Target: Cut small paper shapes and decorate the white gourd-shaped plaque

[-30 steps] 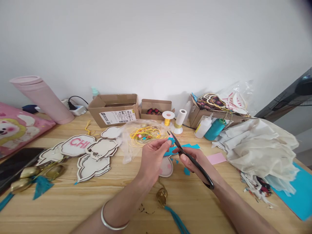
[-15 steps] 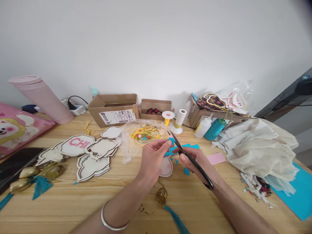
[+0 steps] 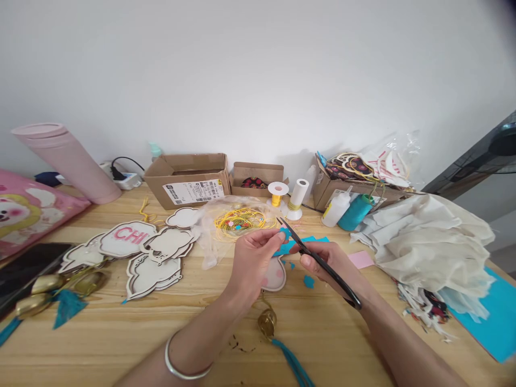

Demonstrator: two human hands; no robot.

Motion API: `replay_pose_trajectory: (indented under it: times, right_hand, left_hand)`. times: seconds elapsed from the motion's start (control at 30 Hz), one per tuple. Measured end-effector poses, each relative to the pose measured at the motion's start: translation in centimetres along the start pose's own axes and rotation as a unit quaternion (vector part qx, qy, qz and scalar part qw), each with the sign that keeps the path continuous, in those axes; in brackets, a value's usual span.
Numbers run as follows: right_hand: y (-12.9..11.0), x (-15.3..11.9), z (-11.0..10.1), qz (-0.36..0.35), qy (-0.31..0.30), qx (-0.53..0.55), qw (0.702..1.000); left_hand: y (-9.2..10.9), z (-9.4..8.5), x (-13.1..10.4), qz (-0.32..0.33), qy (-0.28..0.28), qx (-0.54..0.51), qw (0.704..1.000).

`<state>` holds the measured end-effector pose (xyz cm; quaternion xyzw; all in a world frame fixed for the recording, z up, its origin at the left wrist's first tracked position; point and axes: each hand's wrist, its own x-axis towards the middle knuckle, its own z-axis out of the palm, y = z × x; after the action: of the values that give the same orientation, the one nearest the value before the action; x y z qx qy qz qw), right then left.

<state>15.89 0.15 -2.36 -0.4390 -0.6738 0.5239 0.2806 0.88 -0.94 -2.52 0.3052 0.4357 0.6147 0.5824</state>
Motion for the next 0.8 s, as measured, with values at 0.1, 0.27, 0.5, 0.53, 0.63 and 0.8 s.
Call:
replay_pose_trajectory:
  times: [0.1, 0.27, 0.5, 0.53, 0.63, 0.8]
  right_hand:
    - [0.3, 0.1, -0.4, -0.017, -0.019, -0.004, 1.0]
    - [0.8, 0.2, -0.8, -0.026, -0.05, -0.004, 0.998]
    - [0.9, 0.1, -1.1, -0.027, -0.059, -0.02, 0.998]
    - [1.0, 0.0, -1.1, -0.028, -0.062, -0.019, 0.997]
    - [1.1, 0.0, -1.3, -0.025, -0.069, -0.02, 0.997]
    - [0.8, 0.1, -1.7, -0.02, -0.081, -0.036, 0.996]
  left_hand:
    - [0.3, 0.0, -0.1, -0.005, -0.01, 0.014, 1.0]
    - [0.2, -0.4, 0.1, -0.003, -0.015, 0.043, 0.999]
    - [0.4, -0.5, 0.3, -0.029, -0.02, 0.058, 0.998]
    - [0.5, -0.6, 0.3, -0.033, -0.023, 0.06, 0.997]
    - [0.4, -0.9, 0.5, -0.037, -0.037, 0.074, 0.996]
    - [0.4, -1.2, 0.7, -0.029, -0.055, 0.102, 0.993]
